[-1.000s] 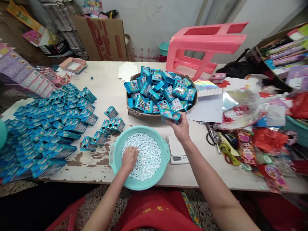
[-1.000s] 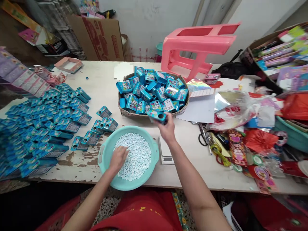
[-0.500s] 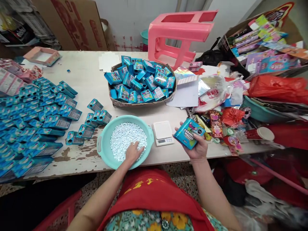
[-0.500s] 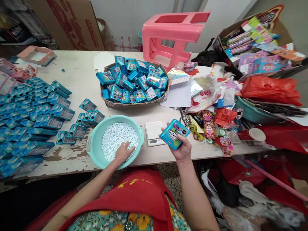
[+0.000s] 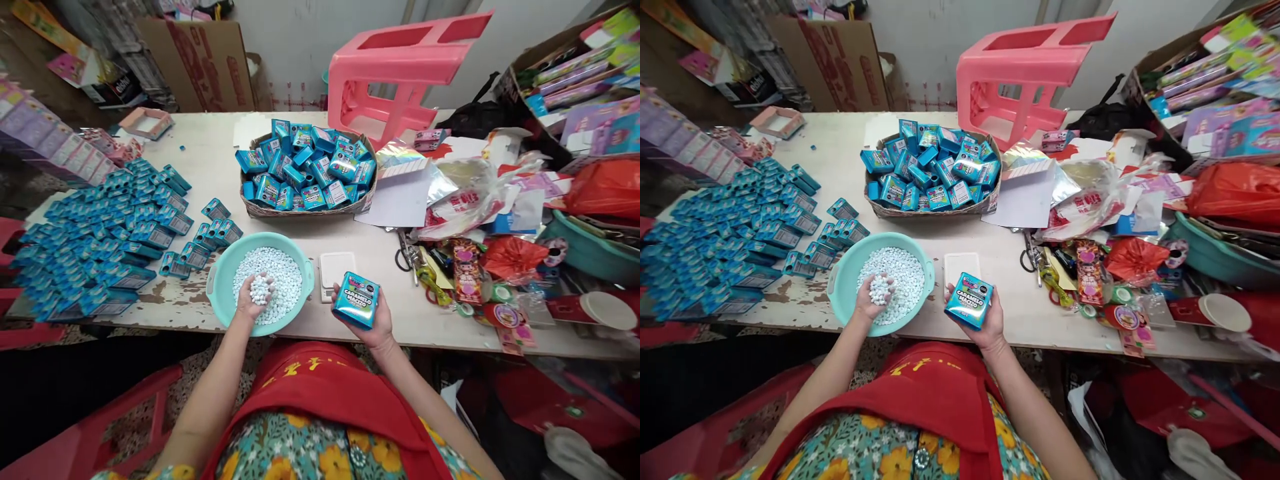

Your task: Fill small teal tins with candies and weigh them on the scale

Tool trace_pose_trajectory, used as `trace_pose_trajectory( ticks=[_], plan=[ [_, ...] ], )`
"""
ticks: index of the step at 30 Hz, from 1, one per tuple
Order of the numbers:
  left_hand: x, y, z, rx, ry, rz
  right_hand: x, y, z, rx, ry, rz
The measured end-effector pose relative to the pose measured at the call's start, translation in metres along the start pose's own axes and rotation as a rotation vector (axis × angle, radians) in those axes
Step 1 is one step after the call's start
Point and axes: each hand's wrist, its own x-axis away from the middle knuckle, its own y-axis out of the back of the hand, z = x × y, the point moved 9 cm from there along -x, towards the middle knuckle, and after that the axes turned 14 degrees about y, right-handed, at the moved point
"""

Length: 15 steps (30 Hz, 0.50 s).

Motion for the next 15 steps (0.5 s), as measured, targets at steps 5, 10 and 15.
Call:
trace_pose_trajectory(
  ticks=[5, 10, 15],
  plan=[
    [-0.005, -0.001, 0.009, 0.255, -0.035, 0.030, -0.010, 0.017, 0.017, 0.070, -0.023, 0.011],
    [-0.007, -0.009, 0.011, 0.288, -0.079, 0.011, -0.018, 0.012, -0.008, 0.051, -0.076, 0.003],
    [0.004, -0.026, 0.001, 0.281, -0.029, 0.050, -0.029, -0.012, -0.028, 0.298, 0.084, -0.001]
  ],
)
